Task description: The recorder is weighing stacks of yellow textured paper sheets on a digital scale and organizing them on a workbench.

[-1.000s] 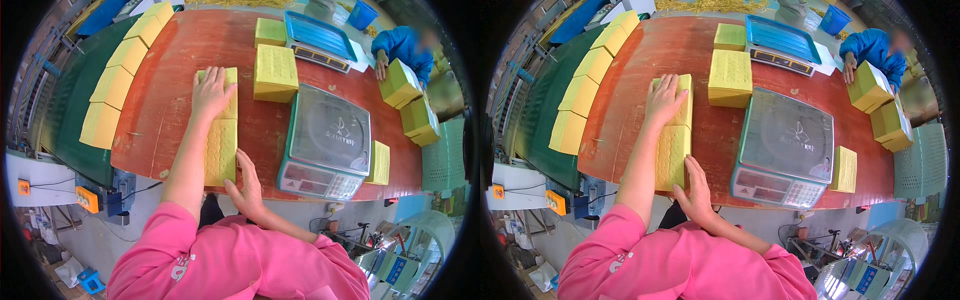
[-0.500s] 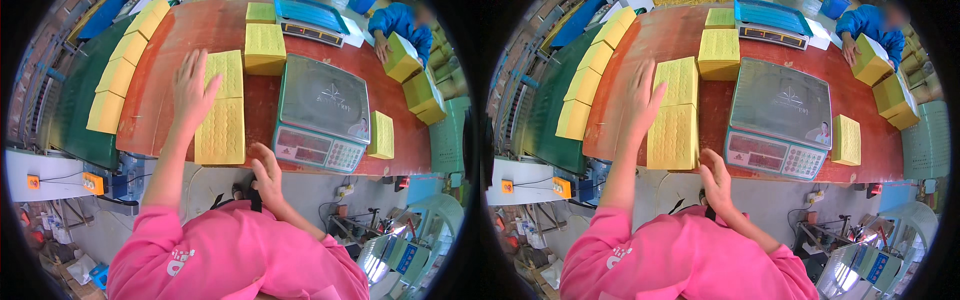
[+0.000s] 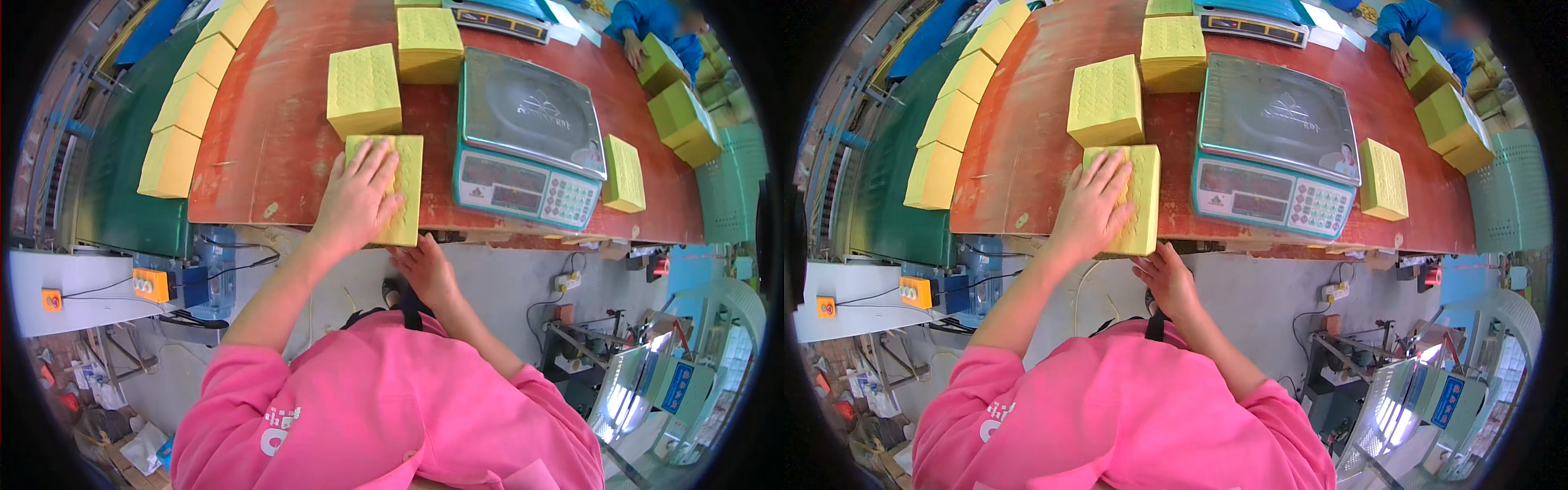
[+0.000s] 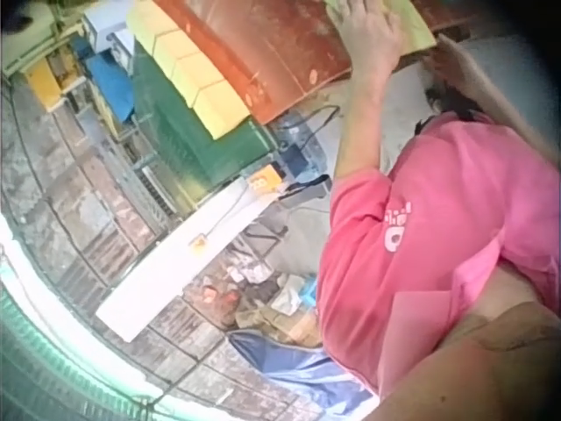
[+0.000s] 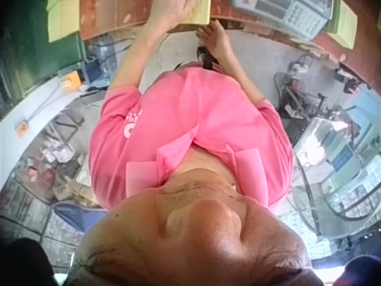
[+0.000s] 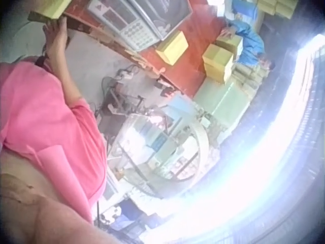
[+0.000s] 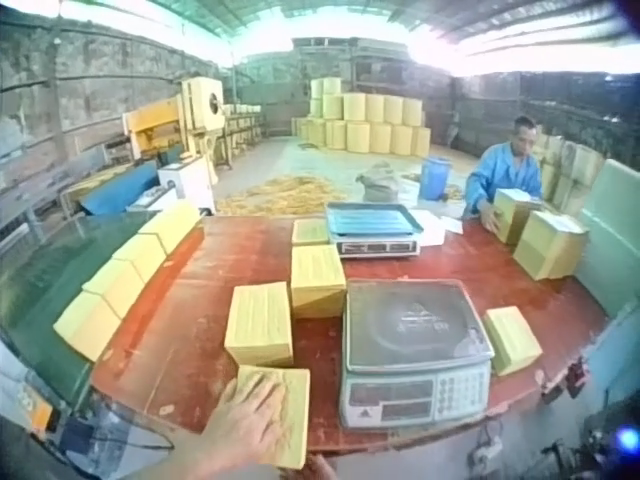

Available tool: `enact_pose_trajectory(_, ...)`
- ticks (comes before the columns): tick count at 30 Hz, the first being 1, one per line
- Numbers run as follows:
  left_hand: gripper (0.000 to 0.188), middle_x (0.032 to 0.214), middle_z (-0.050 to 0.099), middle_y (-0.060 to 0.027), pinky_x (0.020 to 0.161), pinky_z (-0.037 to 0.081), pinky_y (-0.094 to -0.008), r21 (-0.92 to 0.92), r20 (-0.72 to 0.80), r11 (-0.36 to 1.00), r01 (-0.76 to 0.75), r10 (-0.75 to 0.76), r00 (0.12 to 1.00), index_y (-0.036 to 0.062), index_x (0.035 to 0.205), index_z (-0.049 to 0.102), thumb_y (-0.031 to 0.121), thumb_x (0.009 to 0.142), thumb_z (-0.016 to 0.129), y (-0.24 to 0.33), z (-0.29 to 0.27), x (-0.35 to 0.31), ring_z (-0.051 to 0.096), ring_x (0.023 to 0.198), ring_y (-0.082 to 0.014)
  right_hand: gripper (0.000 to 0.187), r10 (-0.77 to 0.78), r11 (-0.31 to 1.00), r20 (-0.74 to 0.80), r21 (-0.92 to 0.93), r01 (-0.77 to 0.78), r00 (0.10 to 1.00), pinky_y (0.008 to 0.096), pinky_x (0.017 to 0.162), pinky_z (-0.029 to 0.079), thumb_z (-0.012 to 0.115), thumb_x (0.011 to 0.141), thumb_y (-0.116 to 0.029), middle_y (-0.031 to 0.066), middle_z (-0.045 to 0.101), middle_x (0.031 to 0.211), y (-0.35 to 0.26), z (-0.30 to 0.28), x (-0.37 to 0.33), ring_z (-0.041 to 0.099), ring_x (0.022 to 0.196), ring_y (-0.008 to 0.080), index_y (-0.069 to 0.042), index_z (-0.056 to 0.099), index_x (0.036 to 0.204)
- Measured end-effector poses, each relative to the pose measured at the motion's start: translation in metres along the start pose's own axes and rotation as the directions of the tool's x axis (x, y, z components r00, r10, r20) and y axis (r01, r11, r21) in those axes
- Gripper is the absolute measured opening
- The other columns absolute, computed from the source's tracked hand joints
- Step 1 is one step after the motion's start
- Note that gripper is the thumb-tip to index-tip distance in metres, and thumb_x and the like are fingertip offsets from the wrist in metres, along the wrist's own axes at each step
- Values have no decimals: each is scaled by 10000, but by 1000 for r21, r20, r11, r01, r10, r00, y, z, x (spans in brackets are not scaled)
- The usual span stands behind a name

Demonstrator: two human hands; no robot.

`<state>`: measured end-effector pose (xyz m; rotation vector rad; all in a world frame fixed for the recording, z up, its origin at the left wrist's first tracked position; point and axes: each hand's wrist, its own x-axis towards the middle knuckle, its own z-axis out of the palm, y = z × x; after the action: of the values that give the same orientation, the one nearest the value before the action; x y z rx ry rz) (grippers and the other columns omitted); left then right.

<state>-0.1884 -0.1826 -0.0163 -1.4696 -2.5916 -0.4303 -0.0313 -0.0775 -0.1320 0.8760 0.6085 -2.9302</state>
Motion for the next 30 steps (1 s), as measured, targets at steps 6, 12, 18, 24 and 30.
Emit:
enact_pose_trajectory(6,584,1501,338,-201,1130,237,-514,-104,-30,994,-22,19,999,-8,1383,448,324,917,563,31,-19,-59,300,1398,-350,459,7,998,214,-68,8,977,380,1028,394,371,1033,-367,61,585,1261,-2,6,-30,547,1151,205,-26,515,1303)
enact_pose_trajectory(12,542,1449,422,-162,1093,341,-438,-952,-38,293,92,-409,912,21,1400,434,371,988,475,23,3,-67,407,1333,-280,568,-226,800,492,-398,448,841,389,1117,289,402,1017,-390,112,364,1502,-68,41,-62,347,1378,224,-8,398,1438)
enact_pose_trajectory(18,553,1407,459,-95,1050,401,-372,-917,-95,-330,-225,-366,926,44,1442,370,365,1004,473,60,44,12,467,1261,-209,692,-510,54,745,-472,880,431,423,1161,154,444,971,-471,221,236,1554,-183,86,-91,209,1452,329,7,350,1462)
enact_pose_trajectory(24,412,1255,567,-76,946,484,-389,-979,109,-196,51,-294,950,43,1333,478,281,996,472,137,29,157,562,1124,-204,691,-578,-470,747,-634,614,329,460,1094,330,696,819,-355,226,401,1454,-318,72,-95,387,1346,391,-29,470,1384)
enact_pose_trajectory(30,415,1216,606,-102,962,469,-449,-443,341,-896,29,-139,930,49,1237,542,331,988,367,164,80,230,591,1111,-268,628,-396,-728,796,-576,372,458,489,1052,384,750,743,-244,192,486,1394,-389,79,-69,434,1291,422,-79,553,1316)
